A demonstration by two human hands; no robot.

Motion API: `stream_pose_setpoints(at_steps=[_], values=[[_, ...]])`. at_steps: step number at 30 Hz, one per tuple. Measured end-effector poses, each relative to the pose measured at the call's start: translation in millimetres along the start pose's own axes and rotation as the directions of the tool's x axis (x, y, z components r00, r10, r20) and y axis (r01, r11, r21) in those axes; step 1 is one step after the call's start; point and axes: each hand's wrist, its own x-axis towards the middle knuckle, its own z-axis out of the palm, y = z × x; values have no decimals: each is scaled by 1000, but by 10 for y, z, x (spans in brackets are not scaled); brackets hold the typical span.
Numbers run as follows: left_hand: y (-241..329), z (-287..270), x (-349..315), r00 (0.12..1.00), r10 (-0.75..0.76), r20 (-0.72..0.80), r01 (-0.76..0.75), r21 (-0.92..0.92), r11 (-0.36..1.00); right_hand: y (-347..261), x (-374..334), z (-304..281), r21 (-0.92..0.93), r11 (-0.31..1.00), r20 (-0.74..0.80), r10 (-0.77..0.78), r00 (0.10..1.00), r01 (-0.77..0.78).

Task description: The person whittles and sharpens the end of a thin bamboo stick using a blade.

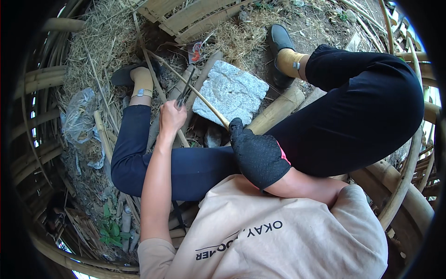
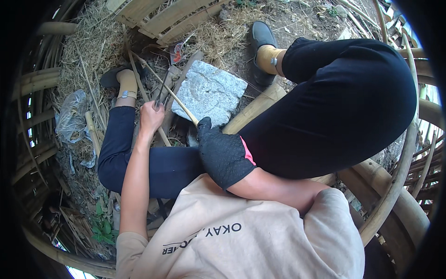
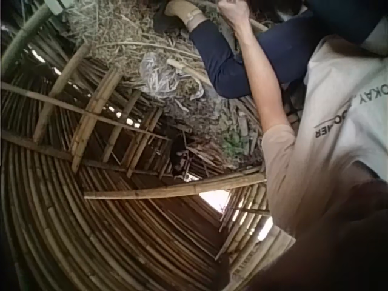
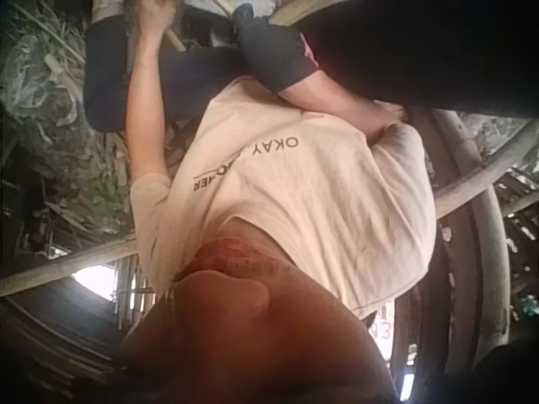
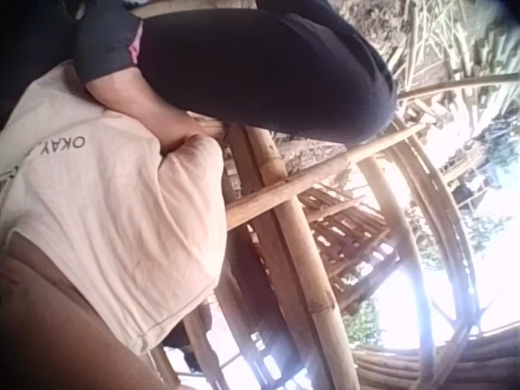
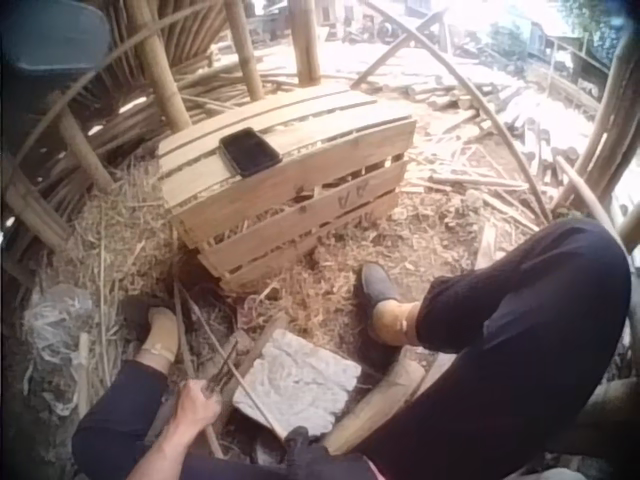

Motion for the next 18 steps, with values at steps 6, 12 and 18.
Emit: stream_pose_setpoints(at_steps=[6,12,18], values=[[159,-117,-147,989,-102,103,109,-57,992,8,61,-103,227,972,35,58,998,-65],[289,-269,-219,996,-36,79,41,-61,997,-5,103,-195,331,936,125,84,989,-121],[670,-342,-566,951,213,225,-192,-110,975,20,97,-171,344,932,152,67,986,-117]])
